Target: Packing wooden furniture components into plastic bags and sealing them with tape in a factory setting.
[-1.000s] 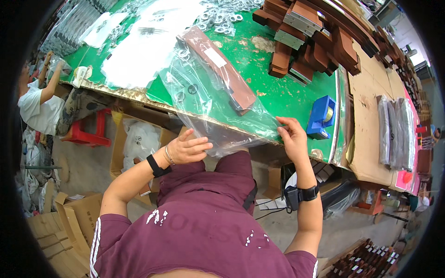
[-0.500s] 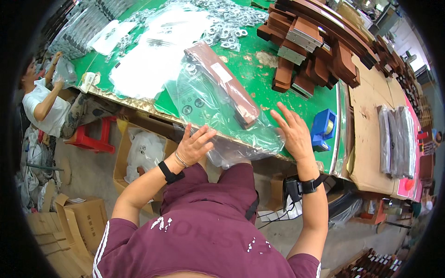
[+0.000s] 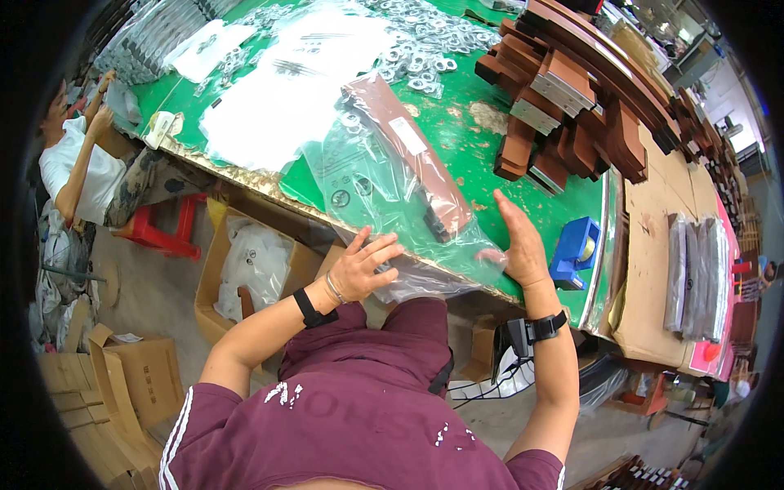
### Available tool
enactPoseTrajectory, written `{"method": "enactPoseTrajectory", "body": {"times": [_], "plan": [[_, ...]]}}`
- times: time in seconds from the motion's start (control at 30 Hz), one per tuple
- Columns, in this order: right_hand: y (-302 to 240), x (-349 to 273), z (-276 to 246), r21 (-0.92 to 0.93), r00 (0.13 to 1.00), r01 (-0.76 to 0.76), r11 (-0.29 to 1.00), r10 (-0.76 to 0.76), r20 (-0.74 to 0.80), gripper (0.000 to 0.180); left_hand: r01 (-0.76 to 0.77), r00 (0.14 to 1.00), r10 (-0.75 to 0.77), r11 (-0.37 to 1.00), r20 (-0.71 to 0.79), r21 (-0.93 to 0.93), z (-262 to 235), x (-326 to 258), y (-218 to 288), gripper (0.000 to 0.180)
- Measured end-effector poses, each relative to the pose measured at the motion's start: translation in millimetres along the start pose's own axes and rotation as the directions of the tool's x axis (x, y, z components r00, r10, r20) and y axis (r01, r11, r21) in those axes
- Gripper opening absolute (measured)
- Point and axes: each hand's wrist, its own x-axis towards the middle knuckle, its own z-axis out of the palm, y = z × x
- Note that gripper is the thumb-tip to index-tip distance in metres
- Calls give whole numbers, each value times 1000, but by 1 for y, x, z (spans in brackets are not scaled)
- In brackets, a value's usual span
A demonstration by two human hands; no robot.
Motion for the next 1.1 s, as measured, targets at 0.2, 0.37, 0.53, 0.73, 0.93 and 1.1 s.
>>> {"method": "enactPoseTrajectory", "body": {"times": [0.2,0.37,0.53,0.73,0.93,1.1], "plan": [[4,18,-3,-173,930,367,914,-364,51,79,-90,995,94,982,17,-167,-5,3,-11,16],[-8,26,-6,-266,872,486,832,-442,210,49,-55,989,93,954,117,-295,-16,5,-11,44],[-13,22,10,137,967,235,962,-246,72,34,47,983,42,885,181,-462,-28,-2,-16,38],[-27,21,28,402,999,-42,915,51,-12,20,343,919,-345,455,193,-822,-36,-5,0,47],[-44,35,38,579,876,-415,702,480,45,20,369,814,-572,372,103,-852,-17,-25,13,47],[-42,44,49,669,809,-460,584,586,45,29,337,702,-687,83,191,-938,-13,-24,15,48]]}}
